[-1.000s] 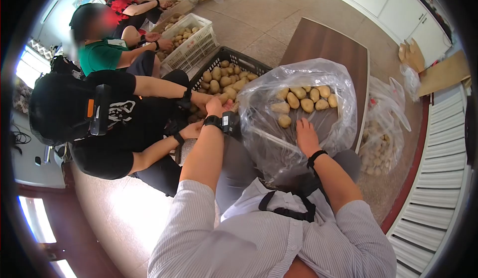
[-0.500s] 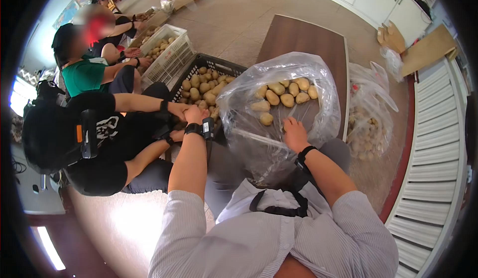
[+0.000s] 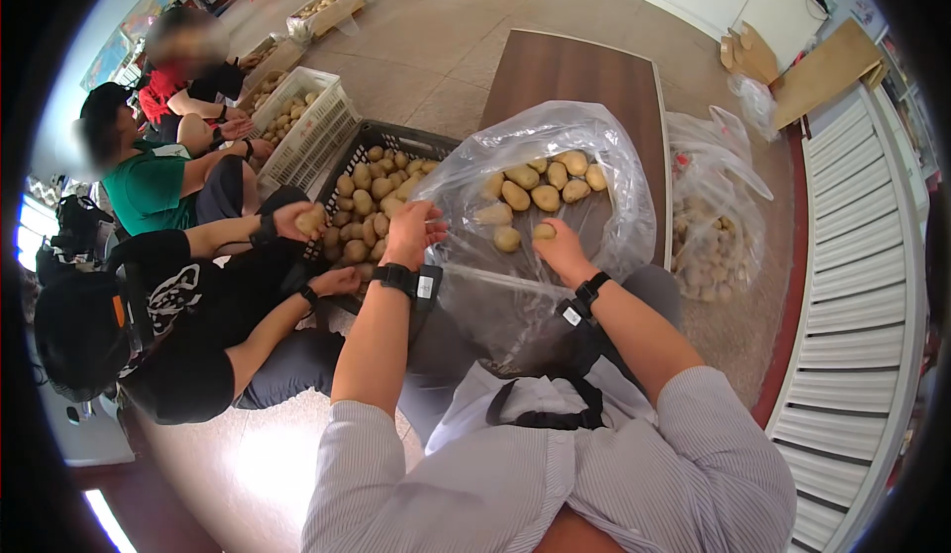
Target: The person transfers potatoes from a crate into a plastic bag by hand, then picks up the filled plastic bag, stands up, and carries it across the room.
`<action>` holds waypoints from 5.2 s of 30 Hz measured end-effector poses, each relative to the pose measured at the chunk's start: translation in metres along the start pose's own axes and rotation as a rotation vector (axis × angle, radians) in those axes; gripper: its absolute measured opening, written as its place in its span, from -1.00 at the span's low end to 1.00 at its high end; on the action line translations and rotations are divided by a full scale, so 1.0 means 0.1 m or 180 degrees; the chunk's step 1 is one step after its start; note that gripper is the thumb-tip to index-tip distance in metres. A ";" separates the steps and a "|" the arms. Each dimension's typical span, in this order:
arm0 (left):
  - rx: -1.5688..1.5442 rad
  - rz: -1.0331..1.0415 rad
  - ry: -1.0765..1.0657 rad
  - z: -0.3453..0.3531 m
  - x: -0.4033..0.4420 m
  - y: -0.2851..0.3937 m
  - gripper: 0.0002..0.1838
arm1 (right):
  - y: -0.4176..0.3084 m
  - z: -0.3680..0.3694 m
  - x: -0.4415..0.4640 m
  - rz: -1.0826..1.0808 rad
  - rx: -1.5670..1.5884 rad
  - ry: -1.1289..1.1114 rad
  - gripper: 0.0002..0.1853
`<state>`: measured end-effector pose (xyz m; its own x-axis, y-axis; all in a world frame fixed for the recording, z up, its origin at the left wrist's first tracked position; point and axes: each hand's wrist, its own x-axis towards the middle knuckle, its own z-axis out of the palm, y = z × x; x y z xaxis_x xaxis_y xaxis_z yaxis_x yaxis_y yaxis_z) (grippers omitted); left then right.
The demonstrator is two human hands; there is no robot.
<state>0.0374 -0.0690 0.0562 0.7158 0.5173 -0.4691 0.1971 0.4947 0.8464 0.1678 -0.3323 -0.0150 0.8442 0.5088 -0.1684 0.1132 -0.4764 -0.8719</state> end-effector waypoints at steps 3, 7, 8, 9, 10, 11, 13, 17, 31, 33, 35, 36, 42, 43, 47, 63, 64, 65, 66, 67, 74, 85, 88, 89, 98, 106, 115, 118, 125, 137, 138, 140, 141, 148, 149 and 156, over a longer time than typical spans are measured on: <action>0.0238 -0.0100 -0.0163 0.14 -0.06 -0.02 -0.66 | -0.40 0.05 -0.02 0.0561 0.1260 -0.0474 -0.54; 0.0460 -0.0498 -0.0329 0.40 -0.17 -0.02 -0.64 | -0.79 0.18 -0.06 0.0810 0.1813 -0.0983 -0.58; 0.0469 -0.0507 -0.0351 0.43 -0.17 -0.04 -0.64 | -0.85 0.23 -0.05 0.0818 0.1818 -0.0958 -0.58; 0.0283 -0.0729 -0.0563 0.46 -0.18 -0.05 -0.65 | -0.90 0.27 -0.05 0.0610 0.1713 -0.1085 -0.57; 0.0092 -0.0946 -0.0773 0.47 -0.17 -0.08 -0.66 | -0.92 0.29 -0.04 0.0398 0.1602 -0.1214 -0.55; 0.0092 -0.0953 -0.0787 0.48 -0.13 -0.11 -0.66 | -0.93 0.30 -0.04 0.0217 0.1362 -0.1290 -0.52; 0.0017 -0.1048 -0.1181 0.48 -0.08 -0.14 -0.67 | -0.90 0.31 -0.01 0.0139 0.1425 -0.1210 -0.53; 0.0005 -0.0902 -0.1075 0.47 -0.06 -0.16 -0.69 | -0.52 0.30 0.16 -0.0857 0.0569 -0.0234 -0.54; 0.0101 -0.0600 -0.0763 0.52 -0.02 -0.15 -0.69 | 0.14 -1.03 0.71 0.0585 -0.1257 0.0801 -0.61; 0.0135 -0.0563 -0.0751 0.53 -0.01 -0.16 -0.69 | 0.24 -1.05 0.80 0.0450 -0.1345 0.0909 -0.58; 0.0171 -0.0529 -0.0739 0.54 0.00 -0.15 -0.69 | 0.25 -1.06 0.85 0.0318 -0.1430 0.1017 -0.55; 0.0167 -0.0542 -0.0740 0.55 0.00 -0.14 -0.69 | 0.26 -1.07 0.87 0.0232 -0.1477 0.1084 -0.53; 0.0125 -0.0590 -0.0719 0.57 0.04 -0.10 -0.68 | 0.33 -1.13 1.04 0.0026 -0.2055 0.0909 -0.45; 0.0074 -0.0624 -0.0709 0.57 0.05 -0.10 -0.69 | 0.29 -1.14 1.05 0.0147 -0.2319 0.0743 -0.45; 0.0012 -0.0640 -0.0742 0.58 0.10 -0.09 -0.68 | 0.22 -1.17 1.16 0.0395 -0.2554 0.0355 -0.48; 0.0066 -0.0569 -0.0739 0.60 0.07 -0.01 -0.67 | 0.14 -0.75 0.85 0.0520 -0.2300 0.0726 -0.29; 0.0081 -0.0550 -0.0683 0.59 0.05 -0.01 -0.67 | 0.11 -0.71 0.79 0.0368 -0.2272 0.0888 -0.30; 0.0077 -0.0535 -0.0667 0.57 0.05 -0.01 -0.67 | 0.08 -0.68 0.73 0.0347 -0.2268 0.0881 -0.30; 0.0080 -0.0521 -0.0690 0.56 0.05 -0.01 -0.68 | 0.05 -0.66 0.67 0.0413 -0.2332 0.0845 -0.31; 0.0083 -0.0508 -0.0713 0.54 0.06 -0.02 -0.69 | 0.04 -0.63 0.62 0.0480 -0.2398 0.0809 -0.31; -0.0320 -0.0418 -0.0618 0.39 0.07 -0.04 -0.70 | 0.08 -0.38 0.31 0.0354 -0.2322 0.0738 -0.30; -0.1613 -0.0326 0.0263 -0.40 0.35 -0.03 -0.61 | 0.18 -0.28 -0.01 -0.0013 -0.2345 0.0674 -0.15; -0.1557 -0.0490 0.0875 -0.78 0.51 -0.10 -0.58 | 0.18 -0.30 -0.05 0.0012 -0.2358 0.0644 -0.13; -0.1631 -0.0451 0.1067 -0.83 0.49 -0.10 -0.59 | 0.22 -0.30 -0.05 -0.0149 -0.2375 0.0663 -0.13; 0.4424 0.0863 0.1594 -1.18 0.42 -0.27 -0.76 | -0.07 -0.30 -0.24 0.0361 -0.2278 0.0624 -0.21; -0.0967 0.0314 0.1740 -0.68 0.34 -0.13 -0.75 | 0.14 -0.28 -0.15 0.0203 -0.2041 0.0842 -0.33; -0.0398 0.0716 0.1092 -0.15 0.02 -0.04 -0.75 | 0.83 -0.19 0.12 -0.0012 -0.0422 0.1480 -0.59; -0.0374 0.0711 0.0842 0.00 -0.09 -0.09 -0.76 | 0.34 -0.26 -0.10 0.1259 0.1163 0.1247 -0.58; 0.0206 0.0396 0.0029 0.34 -0.16 -0.35 -0.70 | 0.07 -0.23 -0.24 0.1044 0.2400 0.0870 -0.69; -0.0254 -0.0377 -0.1101 0.68 -0.46 -0.36 -0.53 | -0.78 0.39 -0.24 0.0833 0.3162 -0.0884 -0.62; -0.0255 -0.0373 -0.1097 0.65 -0.41 -0.37 -0.53 | -0.79 0.46 -0.25 0.0830 0.3161 -0.0889 -0.62; -0.0321 -0.0259 -0.1096 0.56 -0.30 -0.38 -0.60 | -0.89 0.54 -0.28 0.0501 0.1860 -0.0436 -0.56; -0.0321 -0.0260 -0.1095 0.54 -0.27 -0.42 -0.60 | -0.76 0.64 -0.22 -0.0454 0.1178 0.0105 -0.55; -0.0789 -0.0167 -0.0399 0.48 -0.18 -0.36 -0.66 | -0.74 0.37 -0.20 -0.1012 -0.0309 0.0130 -0.59; -0.0915 -0.0212 -0.0306 0.46 -0.18 -0.32 -0.66 | -0.67 0.32 -0.17 -0.1218 -0.0632 0.0164 -0.63; -0.1025 -0.0004 0.0351 0.17 -0.10 -0.13 -0.66 | -0.30 0.02 -0.13 -0.1144 -0.2412 0.0528 -0.48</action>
<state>0.0388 -0.0929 0.0540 0.6355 0.5802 -0.5094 -0.0362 0.6814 0.7310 0.1524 -0.3230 0.0121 0.7490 0.6376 0.1804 0.6587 -0.6871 -0.3065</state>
